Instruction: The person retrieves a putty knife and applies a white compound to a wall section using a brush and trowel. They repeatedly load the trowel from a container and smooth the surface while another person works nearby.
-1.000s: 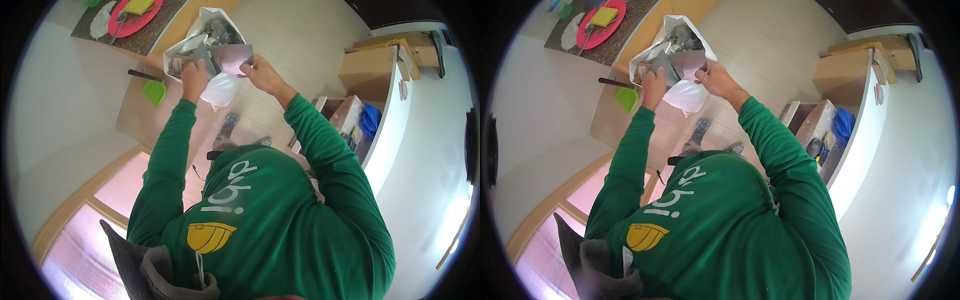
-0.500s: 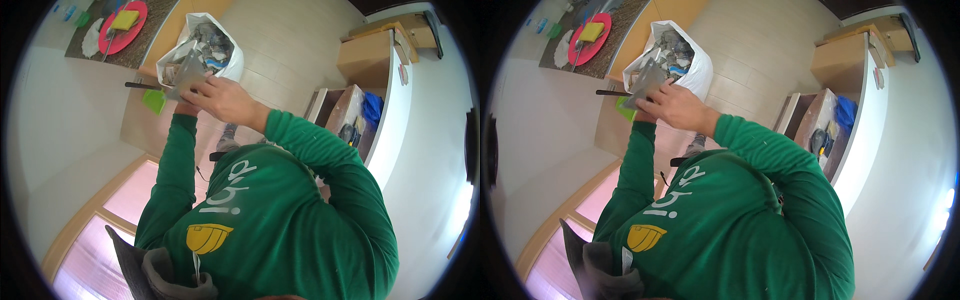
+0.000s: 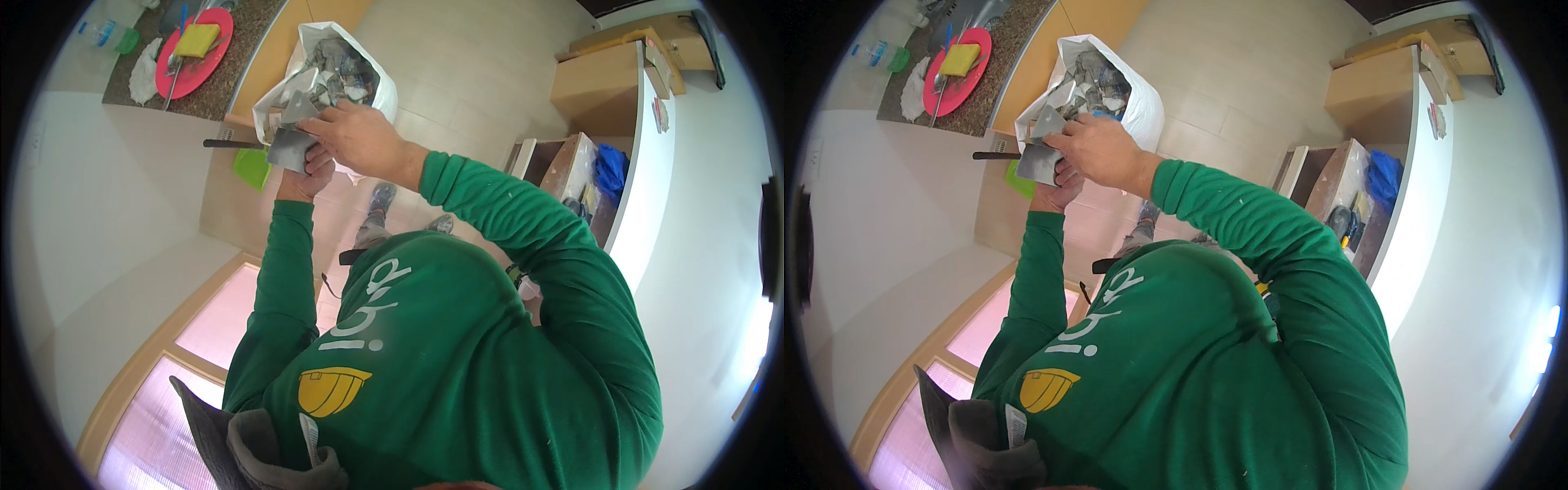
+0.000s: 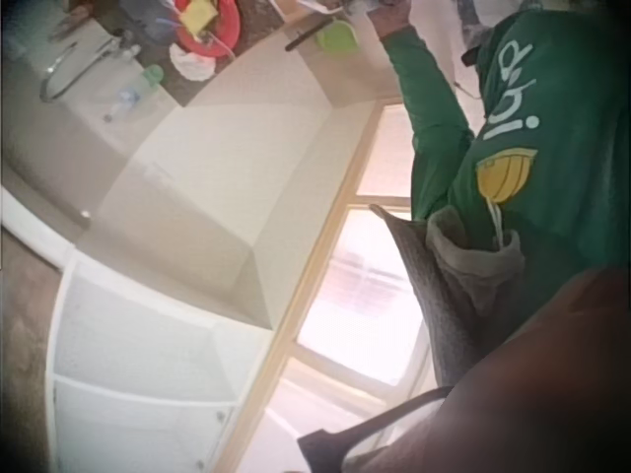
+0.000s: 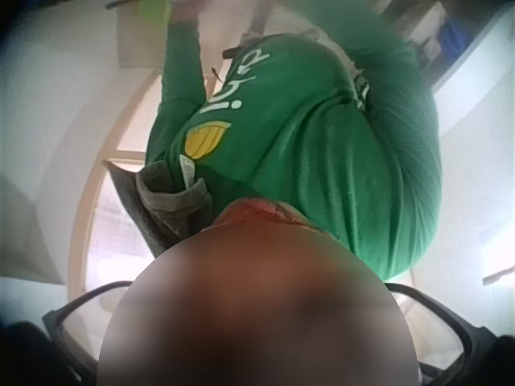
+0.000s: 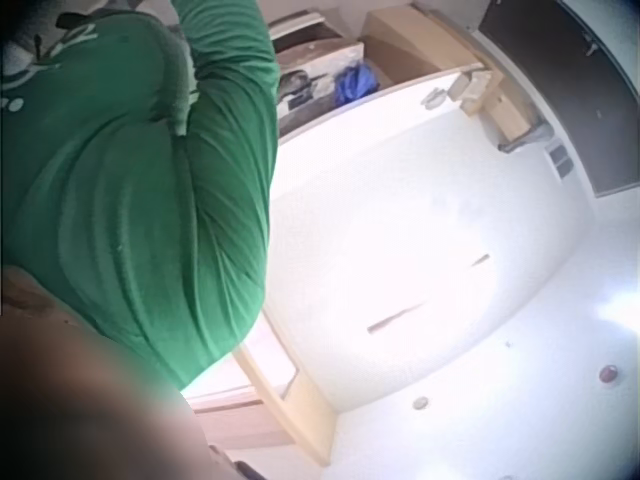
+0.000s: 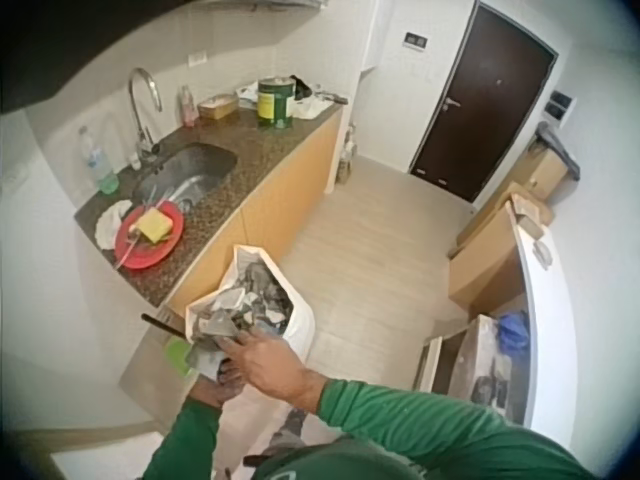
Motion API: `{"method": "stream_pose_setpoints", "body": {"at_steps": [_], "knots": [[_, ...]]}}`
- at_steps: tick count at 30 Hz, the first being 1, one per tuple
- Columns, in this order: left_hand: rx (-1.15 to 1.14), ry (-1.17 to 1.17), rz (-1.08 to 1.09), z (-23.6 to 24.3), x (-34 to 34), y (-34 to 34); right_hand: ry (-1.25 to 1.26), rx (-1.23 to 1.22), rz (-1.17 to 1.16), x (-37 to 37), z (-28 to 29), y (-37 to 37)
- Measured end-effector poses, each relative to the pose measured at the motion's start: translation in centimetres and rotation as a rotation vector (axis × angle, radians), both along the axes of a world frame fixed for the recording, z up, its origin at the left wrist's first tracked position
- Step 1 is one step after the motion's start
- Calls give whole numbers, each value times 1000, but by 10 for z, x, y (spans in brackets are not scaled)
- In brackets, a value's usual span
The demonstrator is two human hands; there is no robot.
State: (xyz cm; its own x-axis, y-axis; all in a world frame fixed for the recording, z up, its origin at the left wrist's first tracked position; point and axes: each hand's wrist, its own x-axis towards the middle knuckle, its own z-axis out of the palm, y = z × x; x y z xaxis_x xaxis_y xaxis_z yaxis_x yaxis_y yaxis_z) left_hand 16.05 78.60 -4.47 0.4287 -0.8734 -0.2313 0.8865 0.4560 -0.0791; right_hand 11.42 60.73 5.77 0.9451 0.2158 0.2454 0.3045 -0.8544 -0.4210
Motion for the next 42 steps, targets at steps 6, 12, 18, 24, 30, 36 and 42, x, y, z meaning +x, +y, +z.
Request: {"method": "stream_pose_setpoints", "body": {"at_steps": [6,12,18,24,30,36,42], "knots": [[16,79,-1,-20,5,5,10,-42,75,-7,10,0],[50,8,-59,-6,12,-3,6,-35,-34,9,5,-15],[375,-172,-159,-2,9,12,350,166,-311,30,-16,-53],[1227,-636,505,25,-20,10,480,1224,-727,5,-43,-76],[1410,-1882,729,80,-65,-31,972,1856,-912,-14,-63,-55],[1741,-1559,55,41,-23,-43,1234,1498,-575,-35,-29,-38],[1338,-2136,481,85,-49,-53,1315,1875,-652,-47,-73,-67]]}}
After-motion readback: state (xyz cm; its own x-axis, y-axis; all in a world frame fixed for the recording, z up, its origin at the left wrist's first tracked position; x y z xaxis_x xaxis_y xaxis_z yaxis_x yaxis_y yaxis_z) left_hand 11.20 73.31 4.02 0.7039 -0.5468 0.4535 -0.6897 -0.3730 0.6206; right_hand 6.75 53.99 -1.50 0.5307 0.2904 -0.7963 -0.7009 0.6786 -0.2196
